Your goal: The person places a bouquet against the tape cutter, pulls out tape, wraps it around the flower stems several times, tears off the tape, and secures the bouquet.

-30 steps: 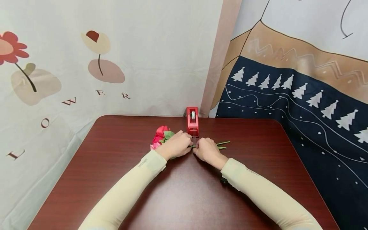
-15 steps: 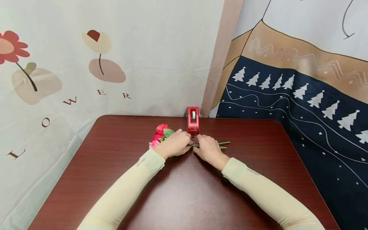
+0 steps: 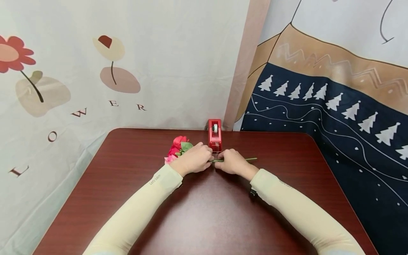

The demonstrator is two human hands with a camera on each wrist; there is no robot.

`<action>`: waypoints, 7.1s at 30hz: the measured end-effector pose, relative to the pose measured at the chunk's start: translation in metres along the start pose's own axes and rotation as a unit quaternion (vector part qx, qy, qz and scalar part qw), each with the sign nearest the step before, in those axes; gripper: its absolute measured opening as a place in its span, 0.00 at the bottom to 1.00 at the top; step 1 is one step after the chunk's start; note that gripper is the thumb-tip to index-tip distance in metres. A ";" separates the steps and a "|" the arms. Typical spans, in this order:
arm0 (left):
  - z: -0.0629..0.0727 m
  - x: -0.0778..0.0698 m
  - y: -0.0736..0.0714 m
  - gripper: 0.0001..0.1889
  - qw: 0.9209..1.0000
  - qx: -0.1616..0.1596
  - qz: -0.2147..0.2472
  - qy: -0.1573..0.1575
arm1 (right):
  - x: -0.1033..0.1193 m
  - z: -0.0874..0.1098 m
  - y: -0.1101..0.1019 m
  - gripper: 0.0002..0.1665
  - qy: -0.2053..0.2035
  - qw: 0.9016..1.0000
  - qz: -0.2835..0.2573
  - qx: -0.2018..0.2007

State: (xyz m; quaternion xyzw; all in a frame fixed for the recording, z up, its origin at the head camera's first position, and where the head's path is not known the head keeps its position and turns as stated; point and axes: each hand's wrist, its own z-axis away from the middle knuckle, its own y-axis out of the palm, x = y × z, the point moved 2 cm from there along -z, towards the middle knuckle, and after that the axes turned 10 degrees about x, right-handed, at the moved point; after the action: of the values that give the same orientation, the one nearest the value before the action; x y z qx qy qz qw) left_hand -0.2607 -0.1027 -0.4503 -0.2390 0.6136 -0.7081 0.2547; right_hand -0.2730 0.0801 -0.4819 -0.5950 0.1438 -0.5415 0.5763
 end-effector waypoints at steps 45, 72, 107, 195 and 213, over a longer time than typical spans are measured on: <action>-0.001 -0.005 0.004 0.03 0.998 -0.055 -0.026 -0.002 | -0.032 0.006 -0.024 0.10 -0.045 0.965 -0.231 0.115; -0.008 0.005 -0.006 0.11 0.984 0.068 0.159 -0.029 | -0.025 0.015 -0.010 0.08 -0.169 0.982 -0.060 -0.063; 0.004 -0.005 0.006 0.07 0.992 -0.077 -0.092 0.041 | -0.027 0.005 -0.022 0.13 -0.145 0.977 -0.107 0.113; -0.002 -0.006 0.000 0.06 0.998 -0.052 0.017 -0.034 | -0.035 0.002 -0.033 0.19 -0.092 0.969 -0.173 0.152; -0.003 -0.013 -0.001 0.09 0.995 -0.043 0.049 -0.082 | -0.036 0.009 -0.027 0.11 -0.104 0.984 -0.134 0.059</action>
State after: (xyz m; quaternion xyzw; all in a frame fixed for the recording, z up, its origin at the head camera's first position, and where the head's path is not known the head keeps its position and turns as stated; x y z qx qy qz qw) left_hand -0.2530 -0.0921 -0.4502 -0.2761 0.6316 -0.6459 0.3281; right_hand -0.2910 0.1214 -0.4739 -0.6270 -0.0296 -0.5564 0.5444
